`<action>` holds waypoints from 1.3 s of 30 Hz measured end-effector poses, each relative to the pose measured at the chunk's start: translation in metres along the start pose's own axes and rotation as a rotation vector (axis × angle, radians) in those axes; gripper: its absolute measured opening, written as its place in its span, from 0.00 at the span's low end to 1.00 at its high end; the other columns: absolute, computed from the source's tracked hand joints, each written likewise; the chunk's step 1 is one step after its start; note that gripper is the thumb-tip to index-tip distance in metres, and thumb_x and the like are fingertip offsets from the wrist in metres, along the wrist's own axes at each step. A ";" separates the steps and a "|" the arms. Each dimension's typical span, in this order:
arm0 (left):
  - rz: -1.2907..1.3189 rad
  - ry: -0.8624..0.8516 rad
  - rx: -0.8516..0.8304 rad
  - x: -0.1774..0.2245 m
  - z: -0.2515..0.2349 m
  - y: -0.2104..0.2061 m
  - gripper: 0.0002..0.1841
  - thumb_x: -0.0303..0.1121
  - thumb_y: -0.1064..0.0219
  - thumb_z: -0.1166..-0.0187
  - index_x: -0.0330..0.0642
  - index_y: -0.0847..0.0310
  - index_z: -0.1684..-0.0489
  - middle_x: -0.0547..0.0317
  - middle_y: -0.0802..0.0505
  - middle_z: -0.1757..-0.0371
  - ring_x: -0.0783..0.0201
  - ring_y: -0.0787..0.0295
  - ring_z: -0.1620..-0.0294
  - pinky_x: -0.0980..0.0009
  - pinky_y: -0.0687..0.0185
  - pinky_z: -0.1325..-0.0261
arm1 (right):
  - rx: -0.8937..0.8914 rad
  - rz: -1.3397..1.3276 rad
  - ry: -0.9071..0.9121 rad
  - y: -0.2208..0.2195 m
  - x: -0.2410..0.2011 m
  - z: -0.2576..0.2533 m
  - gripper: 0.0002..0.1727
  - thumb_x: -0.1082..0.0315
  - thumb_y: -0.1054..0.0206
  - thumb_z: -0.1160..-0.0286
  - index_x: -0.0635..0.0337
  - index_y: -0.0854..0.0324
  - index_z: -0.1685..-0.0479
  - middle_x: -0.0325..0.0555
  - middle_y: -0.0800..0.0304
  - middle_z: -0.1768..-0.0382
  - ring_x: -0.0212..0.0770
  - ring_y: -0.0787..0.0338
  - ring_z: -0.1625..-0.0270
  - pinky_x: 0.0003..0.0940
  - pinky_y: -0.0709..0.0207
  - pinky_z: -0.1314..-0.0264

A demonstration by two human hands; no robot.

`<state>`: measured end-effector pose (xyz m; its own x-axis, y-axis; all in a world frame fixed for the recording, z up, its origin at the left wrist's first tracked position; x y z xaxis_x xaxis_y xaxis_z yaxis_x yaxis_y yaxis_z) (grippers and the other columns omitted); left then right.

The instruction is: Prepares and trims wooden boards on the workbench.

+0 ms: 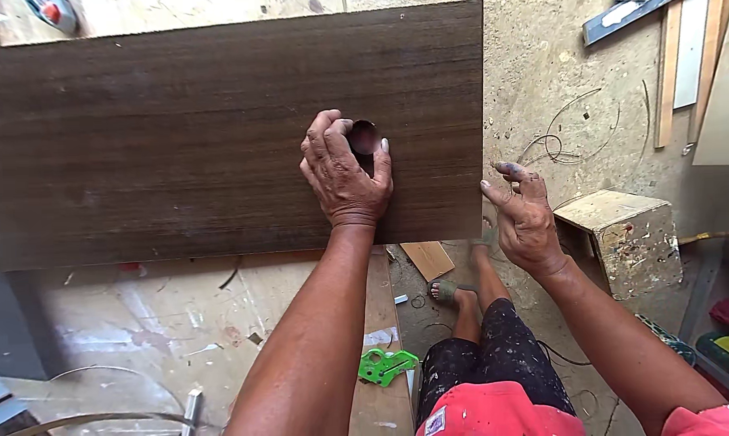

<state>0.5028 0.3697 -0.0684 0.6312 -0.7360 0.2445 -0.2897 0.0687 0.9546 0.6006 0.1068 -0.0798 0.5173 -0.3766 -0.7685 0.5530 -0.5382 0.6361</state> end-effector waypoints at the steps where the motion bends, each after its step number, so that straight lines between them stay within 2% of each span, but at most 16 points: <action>1: -0.002 0.000 0.002 0.000 0.000 0.000 0.29 0.60 0.40 0.22 0.48 0.21 0.33 0.54 0.21 0.19 0.52 0.28 0.19 0.51 0.36 0.25 | 0.006 -0.009 0.002 0.001 -0.001 0.002 0.24 0.76 0.45 0.24 0.53 0.10 0.35 0.60 0.24 0.22 0.56 0.26 0.19 0.51 0.29 0.19; 3: -0.003 0.002 0.002 0.001 0.000 0.000 0.29 0.60 0.40 0.22 0.48 0.21 0.33 0.54 0.21 0.20 0.52 0.28 0.19 0.51 0.37 0.24 | 0.015 -0.017 -0.003 0.004 -0.001 0.002 0.24 0.77 0.45 0.24 0.54 0.10 0.35 0.61 0.24 0.22 0.56 0.26 0.19 0.51 0.29 0.19; 6: 0.002 0.005 -0.004 0.001 0.000 0.000 0.29 0.59 0.40 0.21 0.48 0.21 0.33 0.54 0.21 0.20 0.52 0.28 0.19 0.51 0.37 0.24 | 0.011 0.021 -0.007 0.006 0.001 -0.008 0.28 0.77 0.47 0.25 0.54 0.15 0.27 0.62 0.26 0.21 0.57 0.26 0.19 0.50 0.29 0.19; 12: 0.006 0.000 -0.004 0.002 -0.002 0.001 0.28 0.59 0.39 0.22 0.48 0.21 0.34 0.54 0.21 0.20 0.51 0.27 0.20 0.51 0.35 0.26 | 0.003 0.042 0.004 -0.001 0.006 -0.017 0.26 0.76 0.46 0.22 0.52 0.13 0.30 0.59 0.25 0.21 0.55 0.26 0.19 0.51 0.31 0.18; 19: 0.019 -0.009 0.012 0.004 0.001 0.004 0.28 0.58 0.39 0.20 0.47 0.21 0.32 0.53 0.21 0.19 0.51 0.28 0.18 0.49 0.35 0.24 | -0.060 0.021 0.035 -0.002 0.000 0.024 0.24 0.72 0.44 0.25 0.50 0.10 0.35 0.57 0.23 0.21 0.57 0.26 0.19 0.55 0.30 0.20; 21: 0.014 -0.023 -0.001 0.007 0.001 0.005 0.29 0.58 0.40 0.19 0.46 0.23 0.29 0.52 0.22 0.18 0.51 0.29 0.16 0.47 0.34 0.21 | -0.041 -0.042 -0.002 -0.001 0.003 0.043 0.23 0.72 0.44 0.25 0.47 0.08 0.38 0.54 0.23 0.21 0.54 0.28 0.17 0.54 0.30 0.18; 23: -0.011 -0.030 -0.023 0.005 0.002 0.003 0.30 0.59 0.42 0.17 0.47 0.25 0.26 0.55 0.24 0.16 0.53 0.30 0.15 0.46 0.34 0.19 | 0.007 -0.098 -0.071 -0.002 0.010 0.059 0.23 0.71 0.46 0.23 0.46 0.08 0.38 0.52 0.21 0.23 0.51 0.24 0.20 0.53 0.28 0.19; 25: -0.012 -0.046 0.005 0.002 0.003 0.001 0.31 0.59 0.42 0.18 0.47 0.25 0.25 0.53 0.23 0.17 0.52 0.31 0.15 0.46 0.37 0.17 | 0.037 -0.127 -0.154 -0.003 0.018 0.071 0.24 0.70 0.47 0.22 0.47 0.09 0.36 0.53 0.19 0.25 0.50 0.21 0.23 0.53 0.29 0.18; 27: -0.017 -0.048 0.015 0.001 0.003 0.000 0.31 0.58 0.42 0.18 0.48 0.25 0.24 0.53 0.22 0.18 0.51 0.31 0.15 0.44 0.38 0.17 | 0.054 -0.133 -0.213 -0.004 0.026 0.076 0.23 0.69 0.49 0.21 0.50 0.10 0.37 0.52 0.19 0.26 0.48 0.20 0.23 0.48 0.28 0.19; 32: 0.041 -0.056 0.037 -0.004 0.003 0.000 0.30 0.56 0.38 0.19 0.44 0.22 0.26 0.49 0.20 0.20 0.48 0.29 0.16 0.43 0.38 0.16 | 0.081 -0.168 -0.237 0.007 0.032 0.070 0.15 0.65 0.46 0.18 0.60 0.15 0.50 0.54 0.19 0.27 0.48 0.21 0.22 0.43 0.26 0.20; 35: 0.128 -0.096 0.005 -0.005 0.006 0.002 0.30 0.55 0.35 0.20 0.43 0.21 0.26 0.49 0.21 0.19 0.48 0.30 0.15 0.43 0.39 0.15 | 0.098 -0.108 -0.182 0.021 0.028 0.058 0.18 0.65 0.47 0.19 0.58 0.13 0.43 0.56 0.20 0.26 0.51 0.20 0.24 0.46 0.25 0.22; 37: 0.197 -0.134 -0.039 0.001 0.017 0.003 0.28 0.52 0.33 0.21 0.45 0.19 0.27 0.51 0.22 0.18 0.50 0.31 0.15 0.44 0.39 0.15 | 0.114 -0.005 -0.093 0.030 0.019 0.049 0.21 0.63 0.45 0.20 0.54 0.13 0.36 0.57 0.20 0.25 0.55 0.21 0.24 0.53 0.25 0.24; 39: 0.245 -0.164 -0.068 0.006 0.033 0.007 0.29 0.52 0.30 0.23 0.47 0.19 0.26 0.52 0.21 0.18 0.51 0.31 0.15 0.45 0.39 0.15 | 0.083 0.091 0.001 0.030 0.003 0.036 0.22 0.59 0.42 0.20 0.49 0.14 0.31 0.57 0.24 0.21 0.60 0.26 0.19 0.60 0.29 0.22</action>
<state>0.4809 0.3435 -0.0656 0.4224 -0.7904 0.4436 -0.3669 0.2984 0.8811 0.5950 0.0620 -0.0659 0.5637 -0.4256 -0.7079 0.4478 -0.5627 0.6949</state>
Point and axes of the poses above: each hand's wrist, its own z-axis away from the middle knuckle, its own y-axis out of the back of the hand, x = y × z, the point moved 9 cm from there along -z, towards the middle knuckle
